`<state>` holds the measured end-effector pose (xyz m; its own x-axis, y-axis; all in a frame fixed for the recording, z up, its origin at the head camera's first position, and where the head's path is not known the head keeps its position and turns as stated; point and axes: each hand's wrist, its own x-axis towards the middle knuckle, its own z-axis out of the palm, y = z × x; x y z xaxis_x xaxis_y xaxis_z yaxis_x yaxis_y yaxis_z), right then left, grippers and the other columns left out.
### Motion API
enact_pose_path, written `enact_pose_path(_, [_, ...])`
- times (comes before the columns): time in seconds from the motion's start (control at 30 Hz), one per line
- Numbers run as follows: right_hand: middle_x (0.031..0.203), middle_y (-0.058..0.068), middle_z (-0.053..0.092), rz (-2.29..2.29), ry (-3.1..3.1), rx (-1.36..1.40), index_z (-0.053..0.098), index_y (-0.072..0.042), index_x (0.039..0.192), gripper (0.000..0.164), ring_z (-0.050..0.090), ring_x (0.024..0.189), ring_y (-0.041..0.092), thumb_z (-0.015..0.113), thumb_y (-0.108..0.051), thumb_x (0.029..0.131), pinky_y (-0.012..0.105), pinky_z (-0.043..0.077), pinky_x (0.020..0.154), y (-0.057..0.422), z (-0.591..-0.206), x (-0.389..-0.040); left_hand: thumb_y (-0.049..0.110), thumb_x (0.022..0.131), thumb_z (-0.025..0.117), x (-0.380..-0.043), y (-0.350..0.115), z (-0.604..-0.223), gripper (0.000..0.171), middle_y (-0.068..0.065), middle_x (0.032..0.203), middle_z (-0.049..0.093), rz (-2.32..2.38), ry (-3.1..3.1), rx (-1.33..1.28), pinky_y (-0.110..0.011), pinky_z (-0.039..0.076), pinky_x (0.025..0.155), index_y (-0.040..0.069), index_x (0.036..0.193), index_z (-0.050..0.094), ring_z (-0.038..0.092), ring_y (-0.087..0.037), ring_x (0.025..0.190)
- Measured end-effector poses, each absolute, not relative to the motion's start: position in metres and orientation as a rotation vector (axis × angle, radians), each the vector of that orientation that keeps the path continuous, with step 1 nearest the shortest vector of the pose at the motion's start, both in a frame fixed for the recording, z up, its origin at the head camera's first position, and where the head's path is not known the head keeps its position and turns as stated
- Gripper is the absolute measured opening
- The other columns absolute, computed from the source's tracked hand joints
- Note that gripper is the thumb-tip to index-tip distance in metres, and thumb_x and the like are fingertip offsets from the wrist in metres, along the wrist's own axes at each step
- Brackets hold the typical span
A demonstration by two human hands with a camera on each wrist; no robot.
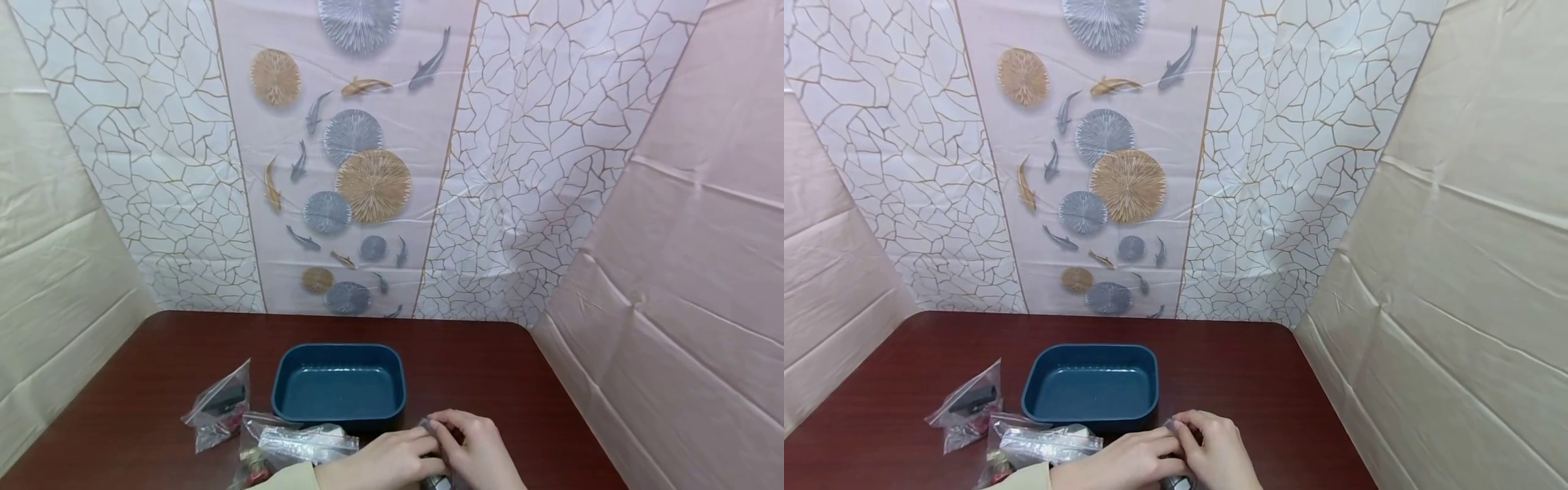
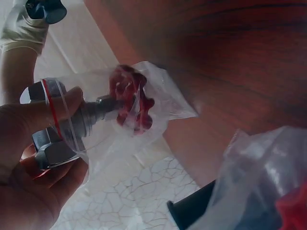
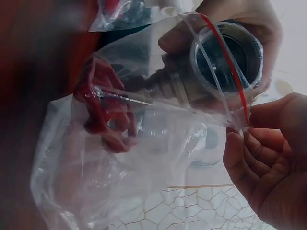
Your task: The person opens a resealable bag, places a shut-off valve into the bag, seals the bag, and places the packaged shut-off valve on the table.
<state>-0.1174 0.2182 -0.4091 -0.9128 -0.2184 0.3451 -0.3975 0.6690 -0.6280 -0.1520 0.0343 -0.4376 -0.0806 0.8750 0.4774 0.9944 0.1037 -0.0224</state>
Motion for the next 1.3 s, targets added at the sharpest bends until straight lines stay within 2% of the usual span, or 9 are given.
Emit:
enact_pose_path(0.17, [0.087,-0.012,0.065,1.05,-2.675,0.497,0.07,-0.022,0.093,0.015,0.058,0.071,0.0,0.059,-0.032,0.092,0.023,0.048,0.06,0.221,-0.417,-0.12,0.015,0.085,0.068,-0.156,0.033,-0.443,0.031,0.007,0.115,0.054,-0.479,-2.114,-1.877,-0.009,0.035,0.087,0.019,0.115,0.062,0.044,-0.003,0.113])
enact_pose_path(0.33, [0.083,-0.012,0.065,1.036,-2.688,0.496,0.07,-0.021,0.092,0.011,0.055,0.065,0.0,0.061,-0.027,0.091,0.022,0.046,0.056,0.224,-0.425,-0.123,0.014,0.082,0.071,-0.159,0.032,-0.446,0.033,0.008,0.115,0.055,-0.489,-2.205,-1.889,-0.007,0.036,0.081,0.021,0.113,0.062,0.046,-0.002,0.108])
enact_pose_path(0.5, [0.082,-0.014,0.064,1.092,-2.741,0.447,0.07,-0.022,0.093,0.013,0.056,0.064,0.0,0.06,-0.03,0.091,0.023,0.046,0.055,0.228,-0.431,-0.127,0.02,0.081,0.073,-0.163,0.032,-0.449,0.04,0.012,0.12,0.052,-0.494,-2.277,-1.857,-0.01,0.037,0.084,0.024,0.118,0.059,0.044,0.0,0.109])
enact_pose_path(0.73, [0.079,-0.014,0.064,1.121,-2.784,0.381,0.069,-0.021,0.095,0.016,0.056,0.062,0.001,0.06,-0.033,0.091,0.023,0.045,0.053,0.235,-0.437,-0.135,0.022,0.078,0.075,-0.169,0.03,-0.447,0.036,0.011,0.113,0.054,-0.614,-2.331,-1.733,-0.013,0.039,0.085,0.024,0.111,0.061,0.048,0.001,0.105])
enact_pose_path(1.07, [0.077,-0.013,0.061,1.077,-2.786,0.346,0.069,-0.018,0.093,0.016,0.051,0.058,0.001,0.062,-0.032,0.089,0.023,0.043,0.05,0.239,-0.441,-0.13,0.021,0.078,0.076,-0.173,0.019,-0.443,0.038,0.011,0.113,0.053,-0.778,-2.396,-1.572,-0.018,0.042,0.082,0.023,0.113,0.061,0.05,-0.003,0.103])
enact_pose_path(1.3, [0.077,-0.011,0.059,1.062,-2.77,0.287,0.069,-0.019,0.091,0.011,0.05,0.058,0.001,0.065,-0.029,0.088,0.022,0.042,0.05,0.244,-0.447,-0.125,0.025,0.077,0.076,-0.172,0.016,-0.449,0.051,0.005,0.112,0.05,-0.926,-2.619,-1.37,-0.023,0.045,0.075,0.02,0.122,0.052,0.051,-0.006,0.095])
